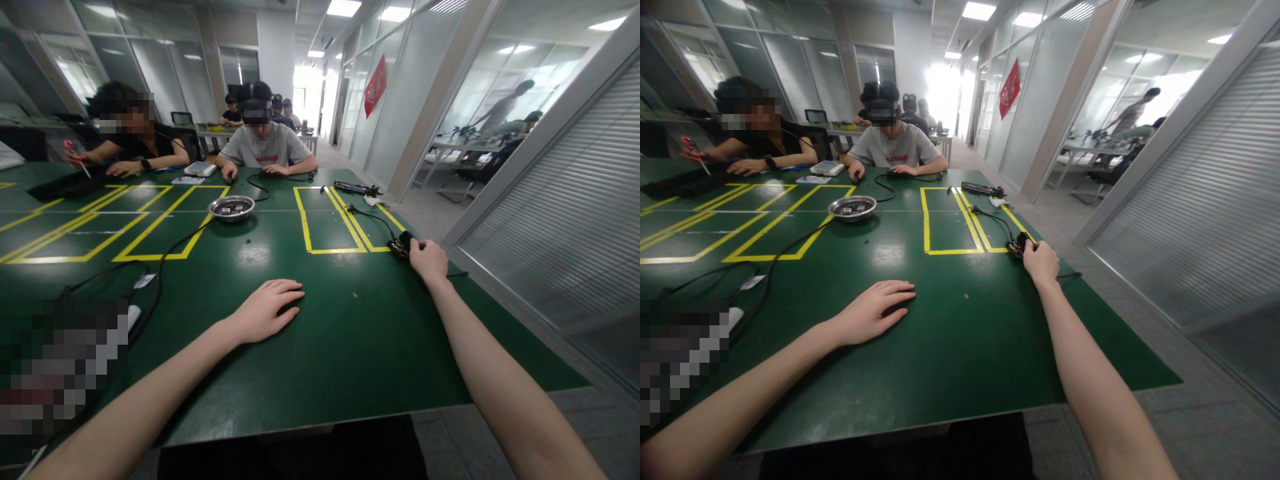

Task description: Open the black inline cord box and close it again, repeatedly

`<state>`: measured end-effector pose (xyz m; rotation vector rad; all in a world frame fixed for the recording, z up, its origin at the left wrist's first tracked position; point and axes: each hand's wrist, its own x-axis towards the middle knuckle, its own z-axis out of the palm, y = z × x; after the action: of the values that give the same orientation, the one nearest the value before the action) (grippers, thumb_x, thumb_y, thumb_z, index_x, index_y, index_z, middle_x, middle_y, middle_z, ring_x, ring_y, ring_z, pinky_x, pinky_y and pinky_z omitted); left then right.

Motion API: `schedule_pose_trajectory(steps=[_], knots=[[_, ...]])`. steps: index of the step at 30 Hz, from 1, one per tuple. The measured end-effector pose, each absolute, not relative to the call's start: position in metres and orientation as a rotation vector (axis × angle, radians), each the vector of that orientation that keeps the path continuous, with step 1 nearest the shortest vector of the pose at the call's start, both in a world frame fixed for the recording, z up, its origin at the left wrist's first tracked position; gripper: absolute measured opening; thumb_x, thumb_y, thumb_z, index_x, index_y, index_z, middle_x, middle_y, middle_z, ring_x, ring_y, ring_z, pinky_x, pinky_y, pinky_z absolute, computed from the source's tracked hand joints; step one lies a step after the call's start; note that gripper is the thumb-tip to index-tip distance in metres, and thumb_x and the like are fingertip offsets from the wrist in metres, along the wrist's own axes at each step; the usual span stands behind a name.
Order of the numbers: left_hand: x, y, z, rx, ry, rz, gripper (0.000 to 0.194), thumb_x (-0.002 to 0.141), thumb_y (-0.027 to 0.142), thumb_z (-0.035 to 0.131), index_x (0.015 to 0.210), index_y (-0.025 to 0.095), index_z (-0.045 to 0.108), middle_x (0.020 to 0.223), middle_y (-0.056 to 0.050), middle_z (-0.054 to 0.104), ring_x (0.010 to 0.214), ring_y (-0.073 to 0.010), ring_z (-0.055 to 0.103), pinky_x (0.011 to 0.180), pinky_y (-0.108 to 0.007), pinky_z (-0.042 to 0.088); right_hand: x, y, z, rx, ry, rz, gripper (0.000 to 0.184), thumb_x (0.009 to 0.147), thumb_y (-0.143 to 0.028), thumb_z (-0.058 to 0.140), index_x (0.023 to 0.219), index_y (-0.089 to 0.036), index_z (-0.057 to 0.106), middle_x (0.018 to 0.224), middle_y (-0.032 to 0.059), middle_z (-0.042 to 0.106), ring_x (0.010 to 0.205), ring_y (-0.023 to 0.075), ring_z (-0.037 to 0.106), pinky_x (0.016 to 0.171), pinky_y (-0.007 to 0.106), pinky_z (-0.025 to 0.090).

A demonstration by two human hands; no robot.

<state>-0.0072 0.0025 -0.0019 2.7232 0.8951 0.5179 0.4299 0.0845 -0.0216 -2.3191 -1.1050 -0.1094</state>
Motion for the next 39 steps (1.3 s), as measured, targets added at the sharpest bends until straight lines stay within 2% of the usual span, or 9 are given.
schedule_pose_trajectory(steps=[5, 8, 11, 14, 17, 27, 32, 34, 39], knots=[[-0.006, 0.002, 0.0, 2.738, 0.905, 0.465, 0.036, 0.104, 0.027, 0.05, 0.135, 0.019, 0.067, 0.146, -0.012, 0.064, 0.137, -0.0272, 0.057, 0.118, -0.049, 0.045, 0.432, 0.085, -0.024, -2.311, -1.101, -0.107, 0.044, 0.1, -0.045, 0.047, 0.103, -0.014, 0.079, 0.1, 0.0206, 0.075, 0.102, 0.0345, 0.071, 0.086, 0.041, 0.053], [-0.007, 0.002, 0.0, 2.733, 0.897, 0.472, 0.036, 0.104, 0.028, 0.05, 0.135, 0.021, 0.066, 0.146, -0.011, 0.063, 0.138, -0.0267, 0.056, 0.118, -0.049, 0.044, 0.43, 0.083, -0.022, -2.285, -1.11, -0.12, 0.043, 0.098, -0.045, 0.051, 0.114, -0.015, 0.077, 0.105, 0.0183, 0.074, 0.101, 0.0323, 0.07, 0.087, 0.04, 0.053], [-0.007, 0.002, 0.0, 2.725, 0.888, 0.49, 0.036, 0.105, 0.029, 0.049, 0.136, 0.023, 0.066, 0.146, -0.011, 0.063, 0.138, -0.0265, 0.056, 0.118, -0.049, 0.044, 0.425, 0.08, -0.017, -2.248, -1.131, -0.152, 0.051, 0.094, -0.052, 0.056, 0.125, -0.016, 0.072, 0.115, 0.0167, 0.071, 0.103, 0.0311, 0.068, 0.09, 0.04, 0.053], [-0.007, 0.001, 0.001, 2.728, 0.893, 0.474, 0.036, 0.106, 0.033, 0.049, 0.135, 0.021, 0.067, 0.146, -0.012, 0.063, 0.138, -0.0271, 0.056, 0.118, -0.049, 0.044, 0.419, 0.076, -0.01, -2.228, -1.229, -0.155, 0.055, 0.086, -0.058, 0.065, 0.118, -0.015, 0.077, 0.113, 0.0165, 0.069, 0.1, 0.0314, 0.067, 0.088, 0.04, 0.054], [-0.007, 0.001, 0.002, 2.733, 0.897, 0.463, 0.037, 0.107, 0.036, 0.048, 0.135, 0.021, 0.066, 0.147, -0.011, 0.063, 0.138, -0.0269, 0.056, 0.118, -0.048, 0.043, 0.416, 0.073, -0.006, -2.231, -1.301, -0.148, 0.053, 0.082, -0.057, 0.071, 0.112, -0.014, 0.08, 0.107, 0.0161, 0.069, 0.097, 0.032, 0.068, 0.085, 0.039, 0.055], [-0.007, 0.001, 0.001, 2.744, 0.888, 0.468, 0.037, 0.106, 0.037, 0.052, 0.137, 0.022, 0.065, 0.147, -0.011, 0.062, 0.139, -0.0271, 0.055, 0.118, -0.048, 0.043, 0.41, 0.068, 0.0, -2.317, -1.36, -0.103, 0.053, 0.083, -0.053, 0.073, 0.119, -0.016, 0.079, 0.116, 0.0164, 0.07, 0.1, 0.0336, 0.069, 0.081, 0.039, 0.056], [-0.006, 0.0, 0.003, 2.737, 0.898, 0.453, 0.039, 0.107, 0.04, 0.049, 0.137, 0.02, 0.065, 0.148, -0.012, 0.062, 0.139, -0.0274, 0.055, 0.119, -0.048, 0.042, 0.407, 0.069, 0.002, -2.321, -1.336, -0.091, 0.051, 0.088, -0.058, 0.064, 0.112, -0.018, 0.082, 0.113, 0.0164, 0.074, 0.102, 0.0348, 0.071, 0.079, 0.039, 0.057], [-0.006, -0.001, 0.004, 2.732, 0.903, 0.442, 0.041, 0.108, 0.042, 0.047, 0.137, 0.02, 0.065, 0.148, -0.012, 0.062, 0.139, -0.0275, 0.055, 0.119, -0.048, 0.042, 0.406, 0.069, 0.003, -2.343, -1.326, -0.082, 0.047, 0.09, -0.056, 0.061, 0.109, -0.02, 0.083, 0.111, 0.0154, 0.077, 0.103, 0.0355, 0.072, 0.078, 0.04, 0.057], [-0.006, -0.001, 0.004, 2.728, 0.904, 0.437, 0.044, 0.109, 0.045, 0.042, 0.137, 0.02, 0.066, 0.148, -0.012, 0.062, 0.14, -0.0271, 0.054, 0.119, -0.047, 0.041, 0.403, 0.068, 0.006, -2.389, -1.41, -0.046, 0.039, 0.084, -0.052, 0.068, 0.111, -0.027, 0.083, 0.11, 0.0095, 0.08, 0.103, 0.0356, 0.073, 0.076, 0.04, 0.057]])
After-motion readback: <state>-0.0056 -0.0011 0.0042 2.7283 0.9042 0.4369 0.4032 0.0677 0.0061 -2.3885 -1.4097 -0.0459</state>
